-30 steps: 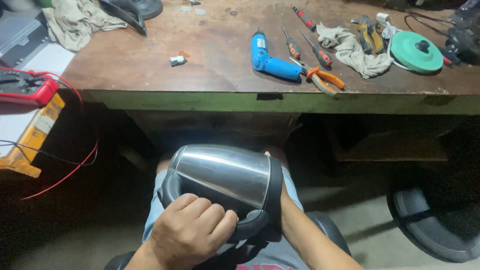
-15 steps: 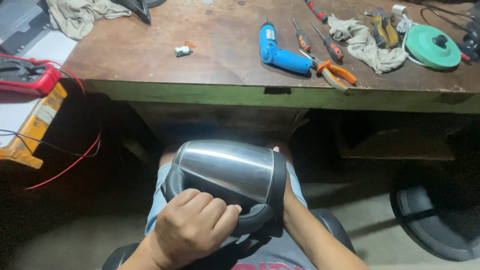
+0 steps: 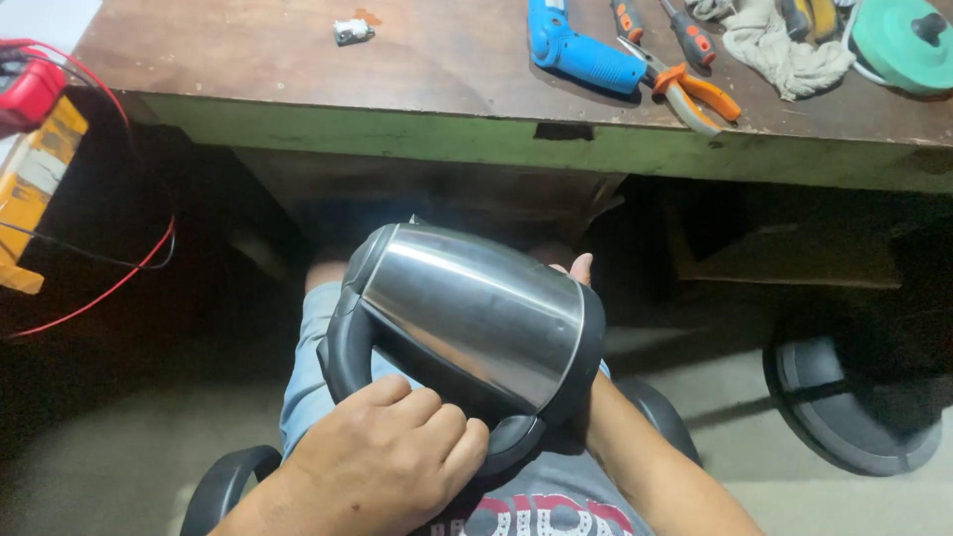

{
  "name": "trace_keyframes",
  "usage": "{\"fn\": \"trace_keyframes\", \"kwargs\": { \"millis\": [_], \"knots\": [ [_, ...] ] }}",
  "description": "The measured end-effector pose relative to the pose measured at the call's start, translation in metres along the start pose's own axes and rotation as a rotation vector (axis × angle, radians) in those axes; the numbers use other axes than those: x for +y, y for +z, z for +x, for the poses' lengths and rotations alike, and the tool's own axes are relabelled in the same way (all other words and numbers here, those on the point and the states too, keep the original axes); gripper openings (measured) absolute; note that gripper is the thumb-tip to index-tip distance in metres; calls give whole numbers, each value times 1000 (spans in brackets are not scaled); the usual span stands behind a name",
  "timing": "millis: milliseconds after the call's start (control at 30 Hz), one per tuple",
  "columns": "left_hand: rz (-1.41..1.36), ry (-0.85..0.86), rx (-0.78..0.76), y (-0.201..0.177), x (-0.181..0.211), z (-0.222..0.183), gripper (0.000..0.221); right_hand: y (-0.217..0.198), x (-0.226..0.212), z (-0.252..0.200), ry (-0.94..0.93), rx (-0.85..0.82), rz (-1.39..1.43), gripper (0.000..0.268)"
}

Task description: The person is using an electric screwdriver to work on the base assembly of an electric kettle at a repair bench.

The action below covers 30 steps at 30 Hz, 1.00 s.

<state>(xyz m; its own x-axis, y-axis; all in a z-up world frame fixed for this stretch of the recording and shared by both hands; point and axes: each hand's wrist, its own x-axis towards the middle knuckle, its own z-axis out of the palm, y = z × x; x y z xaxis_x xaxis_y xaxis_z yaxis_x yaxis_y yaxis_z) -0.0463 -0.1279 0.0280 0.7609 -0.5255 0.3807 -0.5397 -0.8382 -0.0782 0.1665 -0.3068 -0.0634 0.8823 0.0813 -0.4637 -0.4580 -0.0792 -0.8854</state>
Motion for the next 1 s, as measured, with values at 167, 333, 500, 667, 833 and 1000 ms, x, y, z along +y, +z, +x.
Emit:
{"fn": "trace_keyframes", "kwargs": {
  "millis": [167,333,500,667,833,1000],
  "knots": [
    [-142,-128,-200,9,-2,-7,19,8,2,-3,-13,-17,11,71],
    [-388,-349,-522,6,1,9,65,17,2,-1,-30,-45,23,70],
    [-352,-677,-630,19,18,31,75,26,11,0,-38,-56,53,69],
    [-406,-679,-561,20,17,30,68,21,19,11,-114,-73,20,68],
    [-400,-678,-508,30,23,22,68,24,19,11,-179,-184,124,67],
    [-271,-638,-330,42,23,7,67,23,25,26,-135,-54,-192,67]
  ]
}}
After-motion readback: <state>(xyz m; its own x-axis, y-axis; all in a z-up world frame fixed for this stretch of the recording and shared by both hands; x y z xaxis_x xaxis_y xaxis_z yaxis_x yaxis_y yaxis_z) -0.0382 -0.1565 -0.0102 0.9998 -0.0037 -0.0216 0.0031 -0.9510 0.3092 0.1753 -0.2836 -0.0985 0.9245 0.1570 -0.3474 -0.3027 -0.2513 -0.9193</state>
